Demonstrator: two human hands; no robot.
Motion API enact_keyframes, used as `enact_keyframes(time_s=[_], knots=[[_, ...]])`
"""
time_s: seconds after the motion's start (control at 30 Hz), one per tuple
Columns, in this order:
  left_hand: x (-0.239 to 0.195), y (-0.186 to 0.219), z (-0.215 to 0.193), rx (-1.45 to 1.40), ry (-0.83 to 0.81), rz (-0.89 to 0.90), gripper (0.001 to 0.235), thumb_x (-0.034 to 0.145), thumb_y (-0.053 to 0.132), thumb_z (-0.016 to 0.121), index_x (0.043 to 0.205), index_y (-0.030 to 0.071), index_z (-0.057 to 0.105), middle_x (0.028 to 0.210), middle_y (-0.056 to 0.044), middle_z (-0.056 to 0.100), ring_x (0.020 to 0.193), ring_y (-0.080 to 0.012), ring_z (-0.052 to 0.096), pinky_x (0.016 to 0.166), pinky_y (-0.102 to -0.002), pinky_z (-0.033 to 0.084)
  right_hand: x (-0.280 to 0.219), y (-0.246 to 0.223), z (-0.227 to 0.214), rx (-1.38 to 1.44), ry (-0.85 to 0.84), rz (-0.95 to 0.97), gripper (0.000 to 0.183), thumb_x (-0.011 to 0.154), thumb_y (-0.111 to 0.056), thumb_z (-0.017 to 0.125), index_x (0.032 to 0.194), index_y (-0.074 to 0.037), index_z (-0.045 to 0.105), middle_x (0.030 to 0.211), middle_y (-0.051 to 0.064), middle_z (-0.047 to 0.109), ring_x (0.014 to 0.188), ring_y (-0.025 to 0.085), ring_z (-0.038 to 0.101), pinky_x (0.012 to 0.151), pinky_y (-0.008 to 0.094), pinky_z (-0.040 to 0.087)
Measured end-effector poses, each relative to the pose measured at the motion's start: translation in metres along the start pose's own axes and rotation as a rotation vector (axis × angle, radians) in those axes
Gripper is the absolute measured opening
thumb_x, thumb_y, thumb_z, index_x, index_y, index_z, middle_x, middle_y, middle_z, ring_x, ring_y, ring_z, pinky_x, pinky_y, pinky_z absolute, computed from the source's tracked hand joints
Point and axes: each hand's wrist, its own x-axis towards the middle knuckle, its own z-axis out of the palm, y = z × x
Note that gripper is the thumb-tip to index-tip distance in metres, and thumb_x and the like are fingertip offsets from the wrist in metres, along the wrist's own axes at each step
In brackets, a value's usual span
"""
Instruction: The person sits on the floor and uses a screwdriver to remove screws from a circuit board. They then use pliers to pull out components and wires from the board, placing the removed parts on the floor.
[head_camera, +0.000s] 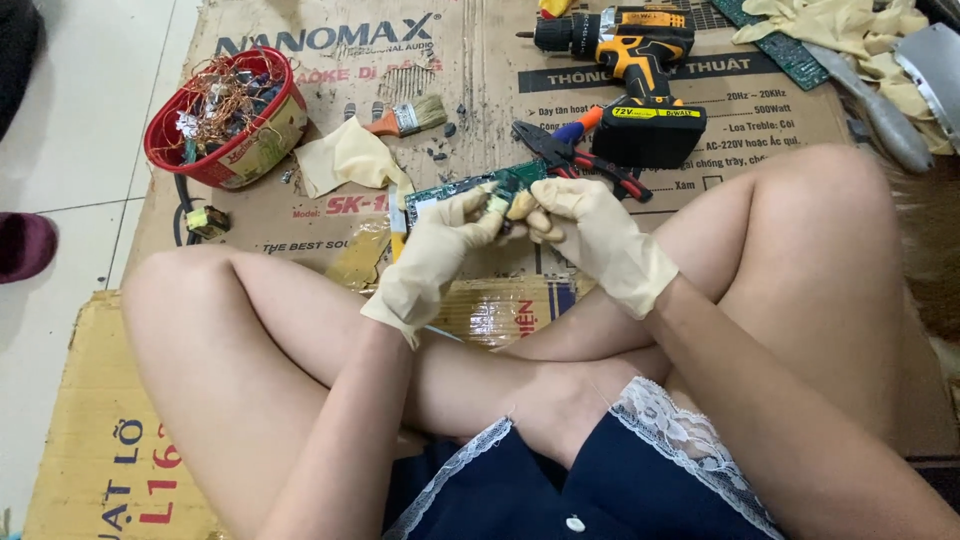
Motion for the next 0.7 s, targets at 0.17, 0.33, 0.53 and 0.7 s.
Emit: enact_keyframes(time_s=[0.17,0.33,0.53,0.7], knots=[[0.023,-0.017,-0.019,-0.111,0.131,-0.079,0.039,0.094,0.013,0.071,0.133,0.008,0.065,0.12,-0.012,0.073,0.09,-0.0208,0.072,0.088,-0.029,0.059,-0.012,-0.018,0.015,0.038,-0.085,-0.07,0.022,0.103,-0.009,0.057,0.11,0.009,0.067,0.075,0.014,0.065,0.061,0.015,0.054,0.072,0.031,0.049],[0.032,-0.044,-0.034,-0.167,0.331,-0.193,0.024,0.094,0.012,0.07,0.118,0.011,0.07,0.105,-0.012,0.078,0.083,-0.0234,0.077,0.071,-0.025,0.063,-0.013,-0.015,0.015,0.005,-0.116,-0.108,0.022,0.101,-0.005,0.06,0.116,0.01,0.066,0.083,0.017,0.07,0.07,0.017,0.06,0.076,0.031,0.052],[0.036,-0.047,-0.036,-0.128,0.374,-0.255,0.032,0.092,0.004,0.068,0.123,0.011,0.066,0.105,-0.012,0.078,0.084,-0.023,0.078,0.07,-0.025,0.062,-0.019,-0.014,0.022,0.058,-0.046,-0.151,0.011,0.094,0.004,0.067,0.106,0.004,0.067,0.083,0.017,0.072,0.074,0.022,0.069,0.072,0.03,0.057],[0.039,-0.05,-0.039,-0.079,0.378,-0.245,0.017,0.09,0.005,0.069,0.107,0.011,0.07,0.1,-0.012,0.079,0.078,-0.0227,0.078,0.067,-0.026,0.061,-0.005,-0.001,0.005,-0.015,-0.059,-0.135,0.011,0.098,-0.001,0.066,0.107,0.005,0.067,0.079,0.018,0.071,0.068,0.022,0.068,0.067,0.029,0.057]])
